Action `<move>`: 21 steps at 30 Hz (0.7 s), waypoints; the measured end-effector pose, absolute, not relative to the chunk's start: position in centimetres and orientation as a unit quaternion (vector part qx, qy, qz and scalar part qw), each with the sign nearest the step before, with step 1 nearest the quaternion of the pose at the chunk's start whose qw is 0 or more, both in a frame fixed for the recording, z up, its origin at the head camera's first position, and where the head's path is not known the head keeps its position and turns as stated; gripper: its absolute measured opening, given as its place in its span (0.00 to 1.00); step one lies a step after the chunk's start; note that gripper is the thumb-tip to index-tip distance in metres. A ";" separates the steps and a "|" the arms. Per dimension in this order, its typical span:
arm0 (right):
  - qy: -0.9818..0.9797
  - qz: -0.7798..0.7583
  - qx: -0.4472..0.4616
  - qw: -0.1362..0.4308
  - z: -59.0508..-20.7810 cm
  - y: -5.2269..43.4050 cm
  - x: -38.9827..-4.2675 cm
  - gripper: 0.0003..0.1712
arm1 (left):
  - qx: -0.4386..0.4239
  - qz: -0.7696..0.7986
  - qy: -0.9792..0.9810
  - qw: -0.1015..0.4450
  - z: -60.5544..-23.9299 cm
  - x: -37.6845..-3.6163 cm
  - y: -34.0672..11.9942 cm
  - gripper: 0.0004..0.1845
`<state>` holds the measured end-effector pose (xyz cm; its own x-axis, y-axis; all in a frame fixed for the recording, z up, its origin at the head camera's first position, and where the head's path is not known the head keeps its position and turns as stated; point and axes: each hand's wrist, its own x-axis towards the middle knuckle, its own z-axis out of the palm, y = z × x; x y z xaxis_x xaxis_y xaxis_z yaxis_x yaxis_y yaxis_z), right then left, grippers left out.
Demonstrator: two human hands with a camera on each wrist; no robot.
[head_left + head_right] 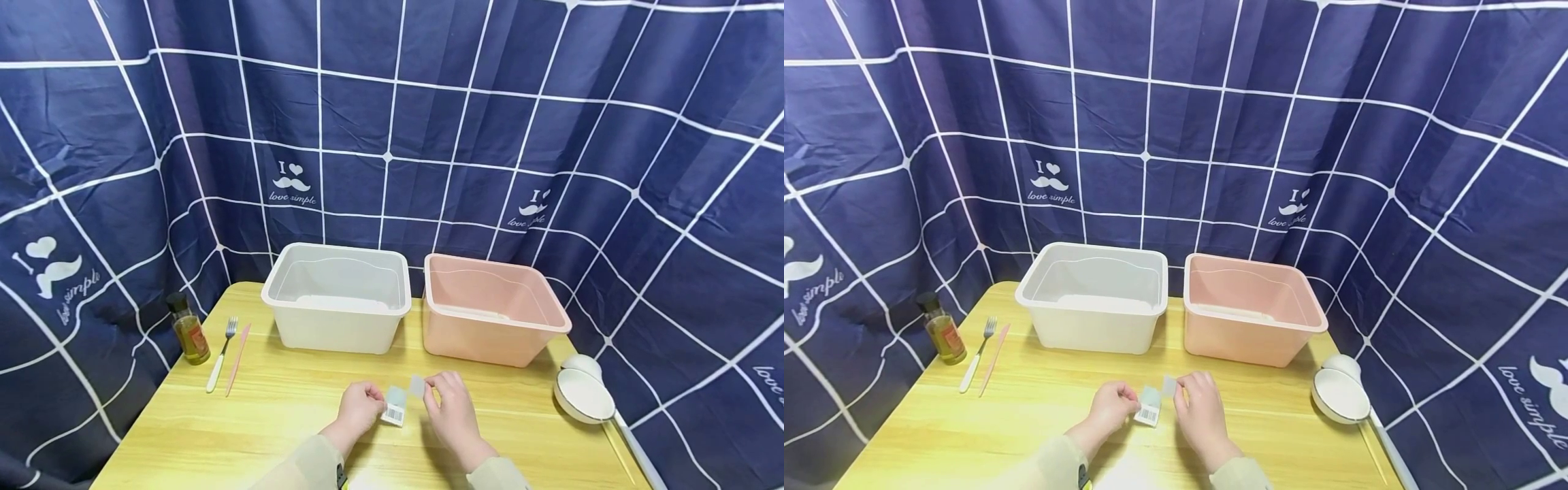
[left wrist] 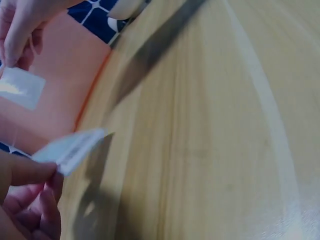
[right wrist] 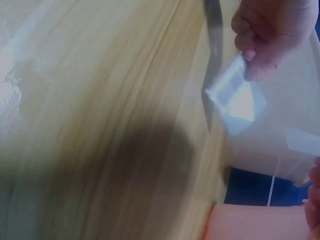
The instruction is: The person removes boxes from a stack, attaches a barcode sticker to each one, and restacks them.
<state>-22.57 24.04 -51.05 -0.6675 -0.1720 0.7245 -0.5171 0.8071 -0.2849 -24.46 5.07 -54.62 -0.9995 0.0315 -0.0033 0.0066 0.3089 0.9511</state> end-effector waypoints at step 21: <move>-0.876 0.202 0.246 0.362 -50.9 23.0 -22.7 0.01 | -0.048 0.676 0.734 0.043 -49.5 -23.7 7.2 0.10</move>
